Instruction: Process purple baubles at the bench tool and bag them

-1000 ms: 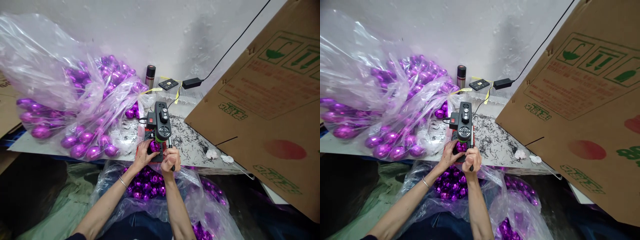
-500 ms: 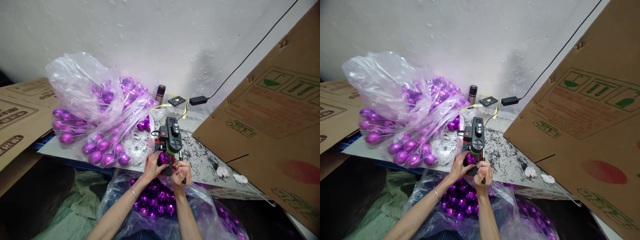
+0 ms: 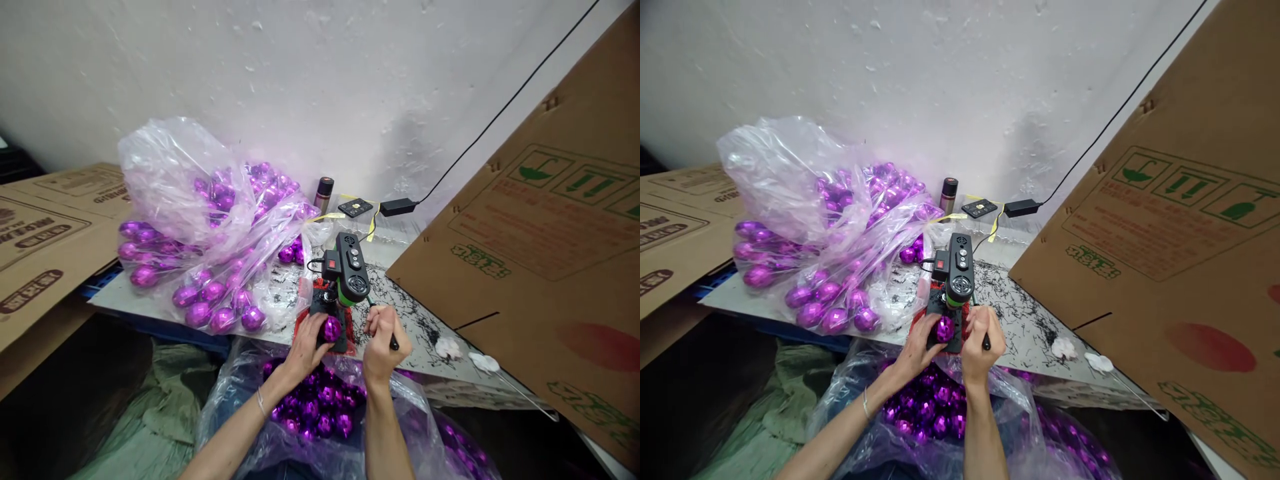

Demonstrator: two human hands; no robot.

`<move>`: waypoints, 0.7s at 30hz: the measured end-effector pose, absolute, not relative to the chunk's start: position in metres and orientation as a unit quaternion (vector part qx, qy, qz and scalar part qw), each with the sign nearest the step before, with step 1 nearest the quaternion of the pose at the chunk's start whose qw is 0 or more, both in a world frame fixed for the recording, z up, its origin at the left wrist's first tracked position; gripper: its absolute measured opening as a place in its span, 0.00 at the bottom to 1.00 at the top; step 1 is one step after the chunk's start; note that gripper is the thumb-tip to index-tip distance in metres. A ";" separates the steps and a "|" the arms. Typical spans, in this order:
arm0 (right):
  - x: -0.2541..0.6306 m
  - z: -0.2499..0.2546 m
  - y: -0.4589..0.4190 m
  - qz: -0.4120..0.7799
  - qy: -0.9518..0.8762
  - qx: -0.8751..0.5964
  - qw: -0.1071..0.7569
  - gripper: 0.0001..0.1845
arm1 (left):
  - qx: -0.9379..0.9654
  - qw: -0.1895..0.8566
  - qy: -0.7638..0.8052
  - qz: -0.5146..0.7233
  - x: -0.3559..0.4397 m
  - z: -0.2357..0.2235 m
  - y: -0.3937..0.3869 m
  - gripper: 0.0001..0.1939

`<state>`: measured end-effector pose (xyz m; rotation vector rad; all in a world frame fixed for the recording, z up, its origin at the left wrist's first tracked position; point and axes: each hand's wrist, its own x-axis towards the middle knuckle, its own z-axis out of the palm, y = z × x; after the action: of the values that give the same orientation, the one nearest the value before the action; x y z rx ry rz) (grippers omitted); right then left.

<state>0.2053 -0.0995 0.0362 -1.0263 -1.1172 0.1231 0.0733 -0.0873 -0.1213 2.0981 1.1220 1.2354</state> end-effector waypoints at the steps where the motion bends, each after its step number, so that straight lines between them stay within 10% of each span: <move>1: 0.206 0.039 -0.101 0.056 -0.514 -0.462 0.720 0.26 | 0.773 0.210 0.401 0.444 0.068 -0.124 -0.100 0.34; 10: 0.205 0.014 -0.104 0.002 -0.552 -0.441 0.708 0.21 | 0.721 0.077 0.549 0.415 0.015 -0.050 0.007 0.22; 21: 0.209 0.016 -0.104 -0.015 -0.580 -0.420 0.698 0.22 | 0.685 0.143 0.677 0.228 -0.001 -0.018 0.111 0.31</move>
<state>0.2087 -0.1035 0.0158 -0.9370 -1.2931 -0.0341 -0.0007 0.1111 -0.0178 1.9761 1.9526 0.6574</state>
